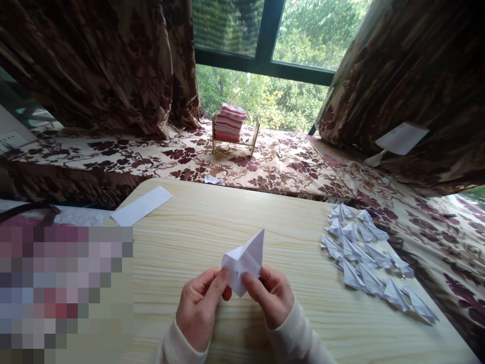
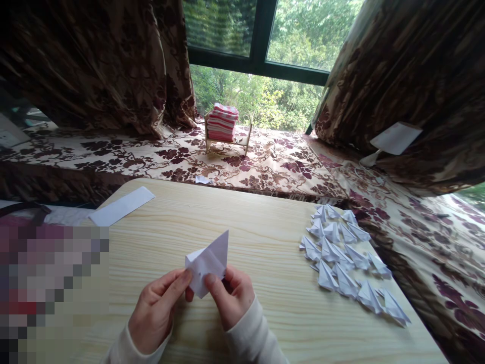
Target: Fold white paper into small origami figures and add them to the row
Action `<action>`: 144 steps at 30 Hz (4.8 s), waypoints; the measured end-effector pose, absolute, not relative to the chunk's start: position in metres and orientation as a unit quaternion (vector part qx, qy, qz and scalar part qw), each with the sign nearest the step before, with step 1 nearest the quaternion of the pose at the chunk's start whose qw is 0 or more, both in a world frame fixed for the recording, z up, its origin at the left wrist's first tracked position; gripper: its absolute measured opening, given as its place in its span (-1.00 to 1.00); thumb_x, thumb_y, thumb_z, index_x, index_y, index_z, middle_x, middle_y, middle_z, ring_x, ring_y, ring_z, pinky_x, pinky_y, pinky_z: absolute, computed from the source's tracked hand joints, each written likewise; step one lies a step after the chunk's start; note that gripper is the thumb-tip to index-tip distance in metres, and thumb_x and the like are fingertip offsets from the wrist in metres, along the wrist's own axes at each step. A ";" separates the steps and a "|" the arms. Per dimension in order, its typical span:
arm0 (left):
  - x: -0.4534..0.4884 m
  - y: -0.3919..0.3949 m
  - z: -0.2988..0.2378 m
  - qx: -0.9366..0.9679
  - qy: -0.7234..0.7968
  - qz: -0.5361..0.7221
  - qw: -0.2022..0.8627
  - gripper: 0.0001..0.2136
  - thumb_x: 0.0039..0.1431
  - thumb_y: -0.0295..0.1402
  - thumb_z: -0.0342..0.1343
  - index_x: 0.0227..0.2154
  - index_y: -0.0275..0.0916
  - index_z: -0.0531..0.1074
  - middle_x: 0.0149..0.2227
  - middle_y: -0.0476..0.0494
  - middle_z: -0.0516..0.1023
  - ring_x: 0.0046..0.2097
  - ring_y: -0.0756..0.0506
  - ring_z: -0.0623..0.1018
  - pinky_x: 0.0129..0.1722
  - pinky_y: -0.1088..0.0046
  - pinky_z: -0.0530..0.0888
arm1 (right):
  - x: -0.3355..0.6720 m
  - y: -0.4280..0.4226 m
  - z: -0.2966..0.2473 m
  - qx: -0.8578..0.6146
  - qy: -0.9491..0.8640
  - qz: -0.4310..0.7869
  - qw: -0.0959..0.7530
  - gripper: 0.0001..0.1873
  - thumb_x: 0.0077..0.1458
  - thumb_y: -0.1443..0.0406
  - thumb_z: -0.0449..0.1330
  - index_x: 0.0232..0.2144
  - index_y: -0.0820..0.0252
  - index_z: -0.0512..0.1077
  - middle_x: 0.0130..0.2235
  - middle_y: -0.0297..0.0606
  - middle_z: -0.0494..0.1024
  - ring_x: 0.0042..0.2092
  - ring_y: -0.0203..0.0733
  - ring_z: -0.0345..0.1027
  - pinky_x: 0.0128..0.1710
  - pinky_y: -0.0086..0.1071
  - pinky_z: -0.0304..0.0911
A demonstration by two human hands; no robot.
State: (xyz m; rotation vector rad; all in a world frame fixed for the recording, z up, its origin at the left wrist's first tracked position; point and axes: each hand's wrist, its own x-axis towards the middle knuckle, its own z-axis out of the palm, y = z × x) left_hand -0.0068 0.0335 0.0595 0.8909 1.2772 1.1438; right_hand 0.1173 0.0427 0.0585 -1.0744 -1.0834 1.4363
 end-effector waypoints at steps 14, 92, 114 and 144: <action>-0.005 0.033 0.067 0.489 0.520 0.432 0.551 -0.87 -0.04 -0.30 0.14 -0.51 -0.25 0.49 -0.53 -0.02 0.45 -0.40 -0.04 0.42 -0.32 0.50 0.35 | 0.118 0.049 0.046 -0.496 -0.371 0.608 0.496 -0.68 -0.28 0.10 0.31 -0.60 0.27 0.44 -0.71 -0.45 0.24 -0.64 -0.43 0.00 -0.63 -0.50 0.01; -0.041 0.030 0.027 0.860 0.450 0.234 0.063 -0.68 0.19 -0.48 -0.23 -0.10 -0.29 0.37 0.00 -0.15 0.42 -0.14 -0.14 0.36 -0.16 0.25 0.29 | 0.158 0.012 0.031 -0.349 -0.892 -0.038 0.286 -0.70 0.17 0.45 -0.08 -0.27 0.27 0.45 -0.27 -0.22 0.57 -0.15 -0.17 0.40 -0.19 -0.33 0.29; -0.062 0.029 0.035 0.864 0.390 0.267 0.175 -0.71 0.07 -0.45 -0.01 -0.11 -0.28 0.32 0.00 -0.21 0.40 -0.02 -0.16 0.33 -0.03 0.20 0.27 | 0.140 0.005 0.035 -0.361 -0.876 0.035 0.319 -0.83 0.03 0.44 0.08 -0.31 0.29 0.43 -0.28 -0.20 0.54 -0.21 -0.15 0.37 -0.16 -0.28 0.20; -0.054 0.011 0.042 0.841 0.446 0.290 0.099 -0.76 0.11 -0.54 -0.06 -0.19 -0.25 0.40 -0.06 -0.15 0.46 0.01 -0.16 0.33 0.00 0.18 0.23 | 0.141 0.040 0.032 -0.473 -0.730 0.320 0.376 -0.82 0.06 0.40 0.02 -0.33 0.16 0.41 -0.44 -0.27 0.46 -0.50 -0.35 0.28 -0.57 -0.50 0.19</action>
